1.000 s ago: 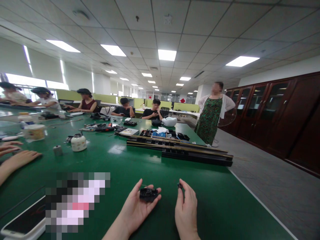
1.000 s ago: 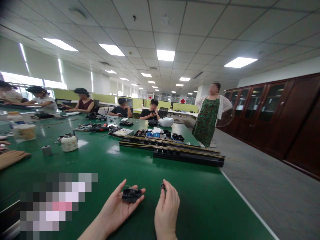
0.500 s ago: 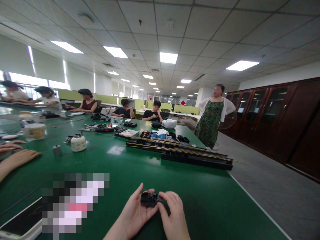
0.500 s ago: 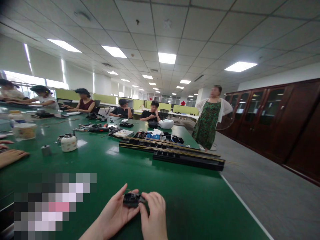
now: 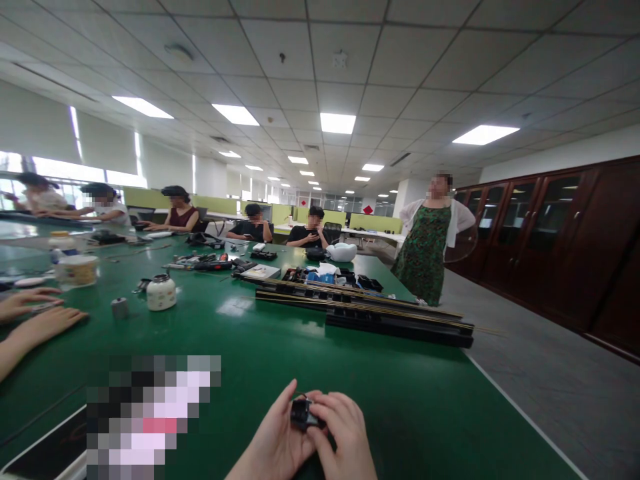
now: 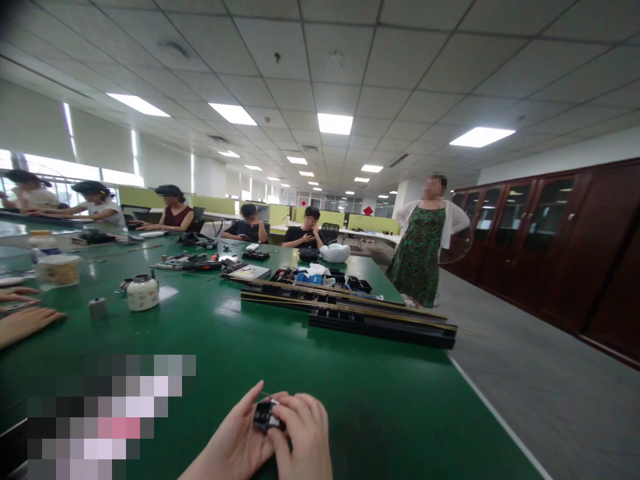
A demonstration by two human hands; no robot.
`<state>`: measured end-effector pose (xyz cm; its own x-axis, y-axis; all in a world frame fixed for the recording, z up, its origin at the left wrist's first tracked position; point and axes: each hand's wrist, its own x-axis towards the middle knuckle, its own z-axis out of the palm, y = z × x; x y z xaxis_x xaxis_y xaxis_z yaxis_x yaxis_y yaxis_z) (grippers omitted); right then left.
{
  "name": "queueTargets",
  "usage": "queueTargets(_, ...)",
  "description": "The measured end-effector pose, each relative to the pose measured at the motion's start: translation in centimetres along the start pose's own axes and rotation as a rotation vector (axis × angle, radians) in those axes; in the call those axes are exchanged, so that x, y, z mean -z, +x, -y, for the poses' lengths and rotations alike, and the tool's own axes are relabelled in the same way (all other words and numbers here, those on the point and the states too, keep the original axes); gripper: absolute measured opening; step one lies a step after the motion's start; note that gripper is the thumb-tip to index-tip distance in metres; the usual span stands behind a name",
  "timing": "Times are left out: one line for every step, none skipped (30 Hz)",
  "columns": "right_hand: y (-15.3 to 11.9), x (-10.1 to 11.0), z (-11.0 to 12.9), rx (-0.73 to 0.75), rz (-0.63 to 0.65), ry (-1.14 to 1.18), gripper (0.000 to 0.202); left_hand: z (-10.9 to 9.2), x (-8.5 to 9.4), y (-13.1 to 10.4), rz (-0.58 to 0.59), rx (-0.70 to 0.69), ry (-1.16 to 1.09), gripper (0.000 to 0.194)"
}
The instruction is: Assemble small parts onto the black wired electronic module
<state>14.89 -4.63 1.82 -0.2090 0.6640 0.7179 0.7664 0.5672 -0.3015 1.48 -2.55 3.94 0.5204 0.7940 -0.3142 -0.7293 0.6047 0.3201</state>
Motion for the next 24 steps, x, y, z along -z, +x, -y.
queueTargets(0.0,0.0,-0.2,0.022,0.03,-0.013,0.021,0.0,0.1,0.1,-0.005,0.003,-0.007,0.021)
queueTargets(0.1,0.0,-0.4,0.034,0.051,-0.023,0.022,0.0,0.2,0.2,-0.015,0.003,-0.01,0.021)
queueTargets(0.2,0.0,-0.6,0.048,0.067,-0.028,0.022,0.0,0.2,0.2,-0.026,0.01,-0.005,0.021)
queueTargets(0.2,0.0,-0.8,0.064,0.074,-0.028,0.022,0.0,0.3,0.3,-0.037,0.02,0.004,0.021)
queueTargets(0.3,0.1,-0.9,0.079,0.074,-0.025,0.023,0.0,0.4,0.4,-0.041,0.034,0.014,0.022)
queueTargets(0.4,0.1,-0.9,0.096,0.069,-0.023,0.023,0.0,0.4,0.5,-0.041,0.046,0.022,0.023)
queueTargets(0.4,0.2,-0.9,0.11,0.058,-0.021,0.023,0.1,0.5,0.6,-0.04,0.057,0.031,0.024)
queueTargets(0.5,0.3,-0.8,0.118,0.044,-0.021,0.024,0.1,0.6,0.7,-0.038,0.065,0.038,0.025)
queueTargets(0.5,0.3,-0.7,0.119,0.03,-0.022,0.026,0.1,0.7,0.7,-0.038,0.066,0.042,0.025)
queueTargets(0.6,0.4,-0.6,0.114,0.021,-0.025,0.027,0.0,0.8,0.8,-0.038,0.059,0.045,0.025)
queueTargets(0.6,0.4,-0.5,0.108,0.022,-0.027,0.029,0.0,0.9,0.8,-0.037,0.053,0.047,0.024)
queueTargets(0.6,0.5,-0.3,0.102,0.035,-0.027,0.03,0.0,1.0,0.8,-0.038,0.045,0.05,0.024)
queueTargets(0.7,0.5,-0.2,0.095,0.056,-0.026,0.031,0.0,1.0,0.8,-0.038,0.04,0.052,0.024)
queueTargets(0.7,0.5,-0.2,0.087,0.081,-0.024,0.032,-0.1,1.0,0.8,-0.037,0.037,0.057,0.024)
queueTargets(0.6,0.5,-0.1,0.081,0.106,-0.02,0.032,-0.1,1.0,0.8,-0.037,0.037,0.063,0.024)
queueTargets(0.6,0.5,-0.1,0.075,0.123,-0.014,0.032,-0.2,0.9,0.7,-0.037,0.036,0.068,0.025)
queueTargets(0.5,0.4,-0.2,0.068,0.13,-0.005,0.032,-0.2,0.8,0.6,-0.04,0.032,0.07,0.025)
queueTargets(0.4,0.3,-0.2,0.06,0.127,0.006,0.033,-0.2,0.6,0.5,-0.042,0.024,0.067,0.025)
queueTargets(0.3,0.2,-0.3,0.053,0.117,0.018,0.034,-0.3,0.4,0.3,-0.046,0.013,0.059,0.025)
queueTargets(0.1,0.0,-0.4,0.043,0.104,0.031,0.035,-0.3,0.2,0.2,-0.05,0.003,0.05,0.025)
queueTargets(0.0,-0.1,-0.4,0.034,0.094,0.042,0.036,-0.3,0.0,0.1,-0.055,-0.007,0.042,0.025)
queueTargets(0.0,-0.1,-0.5,0.022,0.09,0.049,0.034,-0.3,-0.1,0.0,-0.057,-0.015,0.037,0.024)
queueTargets(-0.1,-0.2,-0.4,0.012,0.092,0.052,0.031,-0.3,-0.2,-0.1,-0.054,-0.019,0.039,0.024)
queueTargets(-0.1,-0.2,-0.4,0.003,0.095,0.052,0.027,-0.3,-0.3,-0.2,-0.051,-0.021,0.044,0.024)
